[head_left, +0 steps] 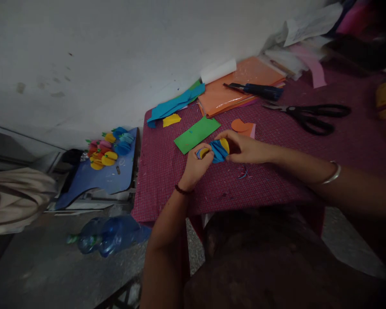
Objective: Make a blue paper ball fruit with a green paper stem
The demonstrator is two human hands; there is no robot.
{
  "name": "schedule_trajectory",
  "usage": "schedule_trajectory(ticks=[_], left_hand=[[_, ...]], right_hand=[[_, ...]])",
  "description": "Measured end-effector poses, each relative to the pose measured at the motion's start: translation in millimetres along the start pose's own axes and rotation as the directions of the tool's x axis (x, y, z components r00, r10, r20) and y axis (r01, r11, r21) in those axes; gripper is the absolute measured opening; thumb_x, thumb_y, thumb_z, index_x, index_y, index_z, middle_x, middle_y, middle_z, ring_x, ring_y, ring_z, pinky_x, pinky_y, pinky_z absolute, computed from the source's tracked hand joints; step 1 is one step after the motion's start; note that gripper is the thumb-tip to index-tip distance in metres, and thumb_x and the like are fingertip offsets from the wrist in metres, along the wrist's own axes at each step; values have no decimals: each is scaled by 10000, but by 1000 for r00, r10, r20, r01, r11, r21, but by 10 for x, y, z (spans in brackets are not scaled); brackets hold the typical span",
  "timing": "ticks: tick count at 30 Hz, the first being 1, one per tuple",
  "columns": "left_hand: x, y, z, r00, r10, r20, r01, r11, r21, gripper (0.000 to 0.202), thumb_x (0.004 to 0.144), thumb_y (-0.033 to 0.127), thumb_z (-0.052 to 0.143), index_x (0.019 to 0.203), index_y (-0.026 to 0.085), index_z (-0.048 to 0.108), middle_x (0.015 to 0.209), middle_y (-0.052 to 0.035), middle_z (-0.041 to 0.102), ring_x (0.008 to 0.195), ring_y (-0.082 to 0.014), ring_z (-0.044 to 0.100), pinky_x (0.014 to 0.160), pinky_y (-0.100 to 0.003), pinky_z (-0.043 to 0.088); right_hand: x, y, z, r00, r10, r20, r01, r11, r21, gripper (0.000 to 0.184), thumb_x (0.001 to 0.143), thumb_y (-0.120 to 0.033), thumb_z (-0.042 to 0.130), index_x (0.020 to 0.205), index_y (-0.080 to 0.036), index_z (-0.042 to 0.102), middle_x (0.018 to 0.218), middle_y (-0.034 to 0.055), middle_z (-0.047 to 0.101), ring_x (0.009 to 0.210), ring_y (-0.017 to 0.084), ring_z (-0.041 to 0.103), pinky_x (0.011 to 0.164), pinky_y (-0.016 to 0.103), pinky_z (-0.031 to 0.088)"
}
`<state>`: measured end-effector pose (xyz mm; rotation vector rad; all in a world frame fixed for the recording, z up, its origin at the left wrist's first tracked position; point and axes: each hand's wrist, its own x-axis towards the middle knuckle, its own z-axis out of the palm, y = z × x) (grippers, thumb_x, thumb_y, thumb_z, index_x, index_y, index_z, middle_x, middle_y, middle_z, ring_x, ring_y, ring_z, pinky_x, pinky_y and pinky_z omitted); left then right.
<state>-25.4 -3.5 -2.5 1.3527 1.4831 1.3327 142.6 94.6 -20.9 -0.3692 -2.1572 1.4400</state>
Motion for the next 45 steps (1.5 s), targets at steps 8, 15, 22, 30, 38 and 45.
schedule_trajectory(ticks=[8, 15, 22, 30, 38, 45], left_hand=[[-37, 74, 22, 988, 151, 14, -152, 982, 111, 68, 740, 178, 558, 673, 177, 546, 596, 47, 465, 551, -84, 397, 553, -225, 352], [9, -25, -32, 996, 92, 15, -92, 996, 13, 61, 734, 222, 588, 702, 175, 568, 585, 44, 490, 515, -74, 407, 502, -212, 342], [65, -91, -36, 994, -107, -35, 102, 988, -120, 116, 734, 280, 615, 733, 189, 543, 466, 70, 443, 400, -67, 377, 409, -198, 300], [41, -57, -25, 999, -55, 0, 55, 997, -63, 132, 753, 294, 638, 767, 175, 582, 527, 59, 466, 441, -66, 394, 425, -198, 308], [3, 2, -8, 1000, -12, -7, 12, 1000, 28, 95, 744, 244, 626, 693, 174, 586, 576, 49, 486, 523, -71, 418, 516, -198, 350], [-7, 29, 22, 999, -25, -20, 26, 1000, 13, 81, 738, 233, 620, 692, 176, 587, 573, 47, 480, 525, -74, 421, 517, -201, 363]], right_hand=[[9, -20, -45, 992, 125, 31, -129, 967, 220, 449, 728, -214, 664, 1132, -240, 469, 948, -1, 550, 780, 142, 578, 619, 262, 558], [19, -120, -37, 977, 211, -34, -192, 935, 297, 408, 711, -139, 624, 1081, -223, 473, 796, -28, 580, 615, 108, 573, 560, 247, 538], [22, -147, -57, 968, 197, -157, -168, 969, 184, 440, 725, -162, 599, 1136, -222, 454, 805, -18, 572, 587, 121, 556, 574, 295, 528], [38, -105, -41, 966, 183, -185, -182, 983, 21, 452, 686, -199, 612, 1107, -204, 446, 929, 3, 560, 635, 128, 567, 571, 281, 511], [7, -67, 56, 987, -1, -160, -43, 962, -271, 684, 714, -156, 594, 1351, -228, 355, 1239, 68, 515, 1005, 224, 566, 856, 378, 487], [10, -30, 76, 993, -71, -93, 51, 977, -206, 523, 820, -341, 596, 1285, -180, 417, 1161, 93, 563, 1006, 230, 578, 853, 387, 495]])
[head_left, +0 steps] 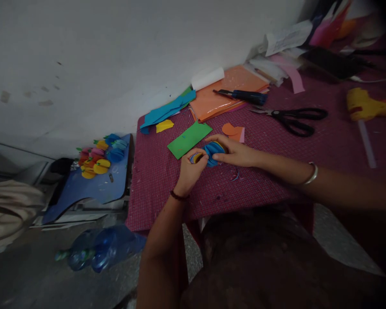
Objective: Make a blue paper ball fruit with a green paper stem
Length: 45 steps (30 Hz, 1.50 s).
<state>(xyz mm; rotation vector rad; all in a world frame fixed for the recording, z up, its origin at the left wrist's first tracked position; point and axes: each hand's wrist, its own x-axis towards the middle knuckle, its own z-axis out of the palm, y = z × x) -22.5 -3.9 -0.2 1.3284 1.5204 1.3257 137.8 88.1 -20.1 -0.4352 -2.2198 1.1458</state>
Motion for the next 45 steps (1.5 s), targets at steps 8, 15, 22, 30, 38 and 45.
schedule_trajectory(ticks=[8, 15, 22, 30, 38, 45], left_hand=[[-17, 12, 31, 1000, 0, 8, 0, 1000, 12, 65, 722, 228, 609, 691, 173, 588, 580, 53, 477, 513, -66, 410, 507, -198, 350], [28, -24, -43, 998, -36, -49, 36, 999, 2, 38, 694, 195, 574, 672, 179, 547, 553, 65, 432, 499, -68, 371, 488, -204, 309], [68, -71, -45, 992, -70, -105, 72, 997, 12, 57, 688, 190, 577, 654, 175, 534, 537, 75, 397, 466, -57, 332, 461, -206, 275], [62, -52, -24, 986, -125, -108, 113, 987, -112, 110, 771, 267, 551, 712, 176, 570, 547, 52, 454, 430, -65, 362, 403, -207, 277], [19, -16, -9, 995, 9, -96, -2, 997, 78, 159, 697, 273, 704, 687, 160, 592, 589, 53, 457, 540, -67, 378, 520, -202, 323], [-12, -23, 24, 991, 93, -95, -75, 980, 185, 136, 720, 251, 664, 656, 163, 583, 592, 51, 437, 563, -77, 377, 547, -210, 317]], right_hand=[[1, 110, 50, 999, -11, 47, 8, 998, 63, 516, 811, -364, 627, 1268, -214, 439, 1163, 69, 563, 1057, 226, 568, 900, 397, 484], [29, -18, -77, 979, 201, -30, -194, 969, 150, 482, 742, -210, 567, 1215, -192, 471, 987, 31, 571, 803, 173, 578, 694, 310, 522], [33, -61, -142, 973, 219, -70, -200, 957, 211, 485, 723, -192, 563, 1201, -241, 499, 1015, 17, 568, 851, 182, 562, 739, 322, 513], [22, -19, -120, 982, 167, -92, -164, 986, 38, 494, 742, -185, 537, 1232, -219, 477, 1004, 28, 573, 783, 173, 553, 701, 316, 483], [8, -66, -24, 990, 71, -121, -85, 989, -118, 493, 723, -196, 575, 1210, -183, 494, 1083, 64, 611, 884, 204, 595, 779, 333, 475], [23, -76, -6, 964, 133, -230, -165, 978, -125, 384, 722, -157, 556, 1106, -163, 562, 927, 33, 643, 808, 181, 599, 723, 297, 468]])
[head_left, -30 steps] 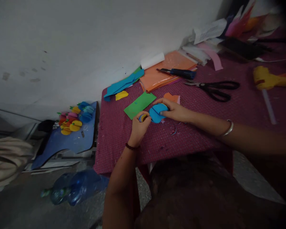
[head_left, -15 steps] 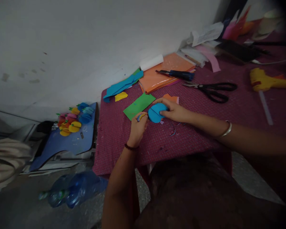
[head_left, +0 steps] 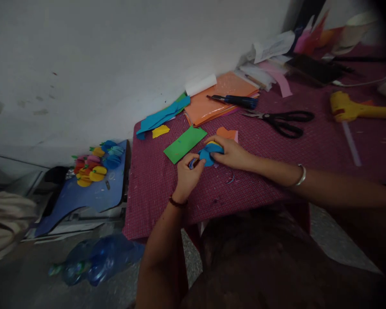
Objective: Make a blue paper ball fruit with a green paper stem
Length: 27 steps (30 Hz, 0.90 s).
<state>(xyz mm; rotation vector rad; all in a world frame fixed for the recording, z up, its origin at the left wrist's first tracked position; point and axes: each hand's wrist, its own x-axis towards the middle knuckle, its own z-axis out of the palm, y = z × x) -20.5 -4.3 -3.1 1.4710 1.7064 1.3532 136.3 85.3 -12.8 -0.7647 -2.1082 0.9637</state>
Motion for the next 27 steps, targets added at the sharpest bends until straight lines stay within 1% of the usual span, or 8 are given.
schedule_trajectory(ticks=[3, 7, 13, 15, 18, 21, 25, 27], left_hand=[[18, 5, -22, 998, -67, -18, 66, 996, -58, 147, 713, 271, 674, 674, 161, 583, 587, 53, 430, 545, -76, 364, 531, -214, 317], [40, 2, -39, 995, -93, -33, 89, 990, -109, 145, 708, 273, 677, 714, 161, 585, 598, 53, 442, 550, -76, 373, 533, -211, 332], [64, -25, -67, 995, -89, -33, 83, 986, -148, 134, 729, 261, 647, 697, 166, 558, 579, 61, 421, 526, -68, 348, 514, -203, 321], [78, -47, -86, 994, -90, -59, 80, 984, -159, 127, 727, 247, 640, 693, 170, 544, 569, 67, 404, 514, -65, 338, 509, -200, 322], [97, -79, -105, 993, -75, -93, 59, 985, -163, 122, 724, 228, 629, 688, 172, 526, 573, 68, 402, 518, -64, 345, 510, -193, 334], [106, -96, -105, 991, -73, -108, 56, 986, -158, 134, 715, 211, 624, 664, 173, 506, 555, 71, 388, 502, -61, 336, 493, -188, 320], [104, -97, -96, 991, -70, -117, 53, 989, -139, 133, 714, 204, 634, 670, 175, 513, 556, 70, 391, 493, -62, 336, 487, -192, 314], [96, -88, -92, 990, -54, -133, 36, 990, -137, 113, 710, 193, 650, 768, 181, 553, 570, 72, 402, 499, -69, 350, 489, -196, 318]], right_hand=[[36, 40, -6, 994, 95, 58, -105, 973, 204, 313, 714, -170, 584, 1026, -165, 559, 850, 8, 618, 718, 153, 583, 661, 285, 492], [53, 52, -11, 965, 183, 185, -251, 848, 468, 308, 716, -197, 649, 1001, -187, 533, 772, -19, 596, 589, 123, 568, 566, 275, 511], [46, 83, -49, 929, 114, 352, -335, 661, 672, 489, 720, -257, 732, 1137, -166, 491, 844, 2, 640, 631, 126, 633, 558, 267, 561], [47, 112, -68, 916, 77, 394, -355, 611, 708, 515, 743, -324, 732, 1166, -175, 479, 939, 34, 652, 713, 147, 667, 584, 277, 586], [45, 143, -86, 899, 34, 436, -382, 550, 743, 486, 813, -463, 649, 1172, -184, 476, 902, 44, 659, 765, 168, 684, 620, 294, 602], [39, 141, -90, 896, 33, 443, -386, 551, 740, 459, 846, -502, 596, 1162, -189, 481, 838, 33, 651, 772, 169, 684, 643, 302, 607], [44, 109, -88, 901, 47, 432, -361, 634, 684, 414, 811, -437, 664, 1094, -181, 504, 887, 26, 632, 757, 137, 661, 648, 275, 600], [52, 100, -84, 906, 51, 420, -340, 678, 651, 399, 798, -407, 683, 1073, -178, 505, 897, 20, 618, 752, 123, 641, 633, 257, 589]])
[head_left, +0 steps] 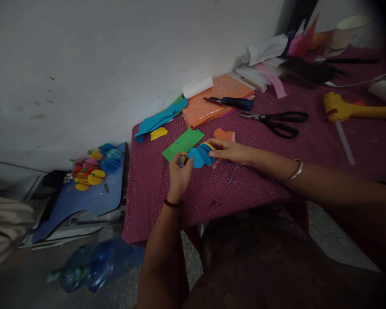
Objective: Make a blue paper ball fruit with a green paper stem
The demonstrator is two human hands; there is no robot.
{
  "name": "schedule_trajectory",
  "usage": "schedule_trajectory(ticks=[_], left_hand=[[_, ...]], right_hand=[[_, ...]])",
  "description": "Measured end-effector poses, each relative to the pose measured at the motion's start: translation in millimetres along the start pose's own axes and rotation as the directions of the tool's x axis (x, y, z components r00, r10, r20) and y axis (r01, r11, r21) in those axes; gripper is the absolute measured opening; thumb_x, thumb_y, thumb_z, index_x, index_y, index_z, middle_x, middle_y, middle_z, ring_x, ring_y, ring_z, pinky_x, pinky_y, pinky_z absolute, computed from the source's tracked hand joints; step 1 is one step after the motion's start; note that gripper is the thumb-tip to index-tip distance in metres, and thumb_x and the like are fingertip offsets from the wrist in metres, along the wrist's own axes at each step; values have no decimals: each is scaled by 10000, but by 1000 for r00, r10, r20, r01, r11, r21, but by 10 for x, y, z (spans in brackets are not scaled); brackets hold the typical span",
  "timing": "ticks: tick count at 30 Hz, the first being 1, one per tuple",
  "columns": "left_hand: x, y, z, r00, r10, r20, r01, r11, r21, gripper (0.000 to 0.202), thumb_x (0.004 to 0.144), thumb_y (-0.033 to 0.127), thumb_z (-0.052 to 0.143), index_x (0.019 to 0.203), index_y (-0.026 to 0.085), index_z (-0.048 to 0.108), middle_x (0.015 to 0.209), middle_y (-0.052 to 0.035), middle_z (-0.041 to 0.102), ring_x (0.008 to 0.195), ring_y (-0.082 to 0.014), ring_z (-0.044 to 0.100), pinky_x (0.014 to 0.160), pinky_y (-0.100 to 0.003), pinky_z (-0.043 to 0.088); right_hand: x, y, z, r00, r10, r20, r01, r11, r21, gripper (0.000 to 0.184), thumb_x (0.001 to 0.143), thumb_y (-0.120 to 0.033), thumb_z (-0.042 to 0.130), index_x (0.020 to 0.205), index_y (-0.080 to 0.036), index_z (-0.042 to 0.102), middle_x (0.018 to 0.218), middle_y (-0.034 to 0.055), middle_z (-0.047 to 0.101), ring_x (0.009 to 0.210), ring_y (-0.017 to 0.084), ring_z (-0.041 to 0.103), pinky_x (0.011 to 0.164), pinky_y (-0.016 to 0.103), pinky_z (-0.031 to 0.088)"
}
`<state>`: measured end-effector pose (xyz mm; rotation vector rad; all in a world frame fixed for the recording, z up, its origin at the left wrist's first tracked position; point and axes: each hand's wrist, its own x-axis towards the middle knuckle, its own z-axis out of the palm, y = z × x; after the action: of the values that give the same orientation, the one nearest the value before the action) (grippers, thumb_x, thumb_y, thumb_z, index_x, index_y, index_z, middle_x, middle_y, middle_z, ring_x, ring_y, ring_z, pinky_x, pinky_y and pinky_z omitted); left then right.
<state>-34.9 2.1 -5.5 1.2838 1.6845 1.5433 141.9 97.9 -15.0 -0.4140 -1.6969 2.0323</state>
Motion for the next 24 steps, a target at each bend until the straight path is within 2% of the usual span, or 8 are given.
schedule_trajectory(ticks=[3, 6, 10, 13, 15, 19, 21, 24], left_hand=[[-30, 29, 8, 995, 100, -12, -99, 995, 30, 241, 730, 180, 648, 964, 199, 596, 592, 70, 421, 519, -84, 376, 505, -208, 325], [-76, 66, 21, 977, 210, 33, -212, 971, 112, 81, 792, 190, 581, 851, 189, 636, 647, 34, 506, 570, -93, 425, 553, -224, 347], [-121, 104, 33, 968, 208, 144, -229, 961, 153, 79, 805, 178, 547, 776, 177, 620, 658, 30, 535, 585, -94, 443, 571, -226, 354], [-132, 117, 39, 961, 199, 193, -232, 959, 164, 101, 806, 265, 596, 761, 175, 599, 627, 38, 489, 586, -97, 420, 574, -227, 348], [-136, 121, 46, 964, 185, 193, -215, 965, 152, 162, 803, 326, 616, 748, 177, 584, 610, 44, 453, 576, -96, 393, 563, -227, 334], [-134, 107, 58, 978, 149, 149, -168, 978, 123, 218, 794, 340, 631, 684, 180, 532, 576, 56, 388, 543, -87, 350, 536, -219, 308], [-120, 89, 51, 983, 142, 118, -157, 979, 130, 215, 805, 325, 618, 683, 182, 515, 570, 58, 367, 533, -84, 336, 528, -216, 300], [-86, 63, 25, 987, 142, 81, -152, 979, 133, 206, 813, 313, 607, 688, 183, 507, 577, 53, 383, 534, -87, 345, 525, -218, 301]], right_hand=[[15, 6, 6, 1000, -8, -8, 7, 998, -59, 438, 768, -383, 708, 1085, -179, 486, 903, 17, 613, 747, 121, 628, 616, 251, 572], [20, 14, 15, 1000, -5, -27, 2, 995, -96, 487, 727, -364, 729, 1094, -175, 469, 893, 12, 613, 714, 126, 624, 616, 267, 554], [20, 2, 42, 995, -62, -75, 37, 956, -291, 415, 709, -299, 705, 1030, -154, 486, 792, -10, 589, 651, 120, 580, 614, 266, 503], [29, -1, 57, 981, -150, -125, 76, 883, -463, 343, 680, -246, 686, 961, -148, 515, 793, -12, 559, 659, 113, 539, 608, 251, 468], [36, 9, 58, 975, -169, -146, 72, 857, -509, 328, 677, -238, 675, 956, -149, 527, 809, -9, 557, 677, 115, 531, 617, 251, 464], [27, 22, 47, 978, -138, -157, 51, 886, -461, 452, 687, -289, 703, 1077, -157, 517, 853, 2, 588, 682, 124, 552, 633, 273, 489], [8, 9, 43, 989, -102, -105, 57, 931, -361, 518, 708, -347, 718, 1135, -163, 488, 831, 2, 599, 681, 132, 574, 635, 283, 509], [-23, -32, 44, 999, -51, 11, 52, 989, -140, 502, 764, -451, 686, 1126, -175, 474, 872, 21, 615, 747, 146, 617, 645, 288, 546]])
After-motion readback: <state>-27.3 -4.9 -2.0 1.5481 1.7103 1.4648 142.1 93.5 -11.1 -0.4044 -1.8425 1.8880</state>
